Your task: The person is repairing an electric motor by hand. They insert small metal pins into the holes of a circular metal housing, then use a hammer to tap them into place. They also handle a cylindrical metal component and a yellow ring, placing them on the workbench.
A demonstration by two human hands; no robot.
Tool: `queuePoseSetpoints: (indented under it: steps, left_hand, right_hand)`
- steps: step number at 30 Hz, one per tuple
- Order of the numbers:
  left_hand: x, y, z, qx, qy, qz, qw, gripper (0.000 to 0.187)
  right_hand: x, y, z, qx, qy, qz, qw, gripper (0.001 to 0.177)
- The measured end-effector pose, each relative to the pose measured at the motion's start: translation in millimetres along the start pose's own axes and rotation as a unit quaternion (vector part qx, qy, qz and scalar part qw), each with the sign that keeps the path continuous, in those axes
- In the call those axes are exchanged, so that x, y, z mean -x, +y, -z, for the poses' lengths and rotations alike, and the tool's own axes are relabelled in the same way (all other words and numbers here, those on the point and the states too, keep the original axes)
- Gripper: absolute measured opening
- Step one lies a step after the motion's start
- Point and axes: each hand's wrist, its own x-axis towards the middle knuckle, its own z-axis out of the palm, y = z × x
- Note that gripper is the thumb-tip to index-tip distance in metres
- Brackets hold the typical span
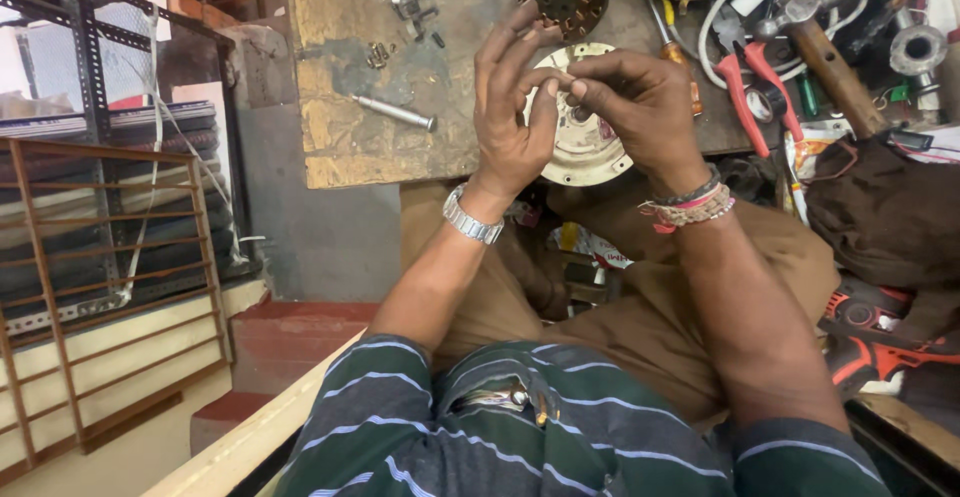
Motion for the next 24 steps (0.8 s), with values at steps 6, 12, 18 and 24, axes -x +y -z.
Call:
queuePoseSetpoints:
  steps: [6,12,18,24]
  left_hand:
    - [5.5,-3.6,3.6,-0.130,-0.096,-0.123,0.979,0.075]
    - [11.6,-5.7,15.2,-0.169,-0.128,-0.154,0.965,0.085]
    - [18.5,-16.7,23.5,-0.198,-0.117,-0.133,0.964,0.076]
    - [33.1,-55.5,35.1,-0.347,-0.035,-0.100,0.932,0.034]
  right_hand:
    - [-0.7,19.7,2.1,-0.089,-0.008,-0.055,0.995,0.010]
    - [-2.6,18.4,2.9,-0.131,-0.036,-0.123,0.983,0.015]
    - [-7.1,20.6,10.4,0.002,-0.047,-0.122,0.991,0.016]
    - [-7.5,-2.5,56.5,0.246,0.090,0.013,0.965,0.012]
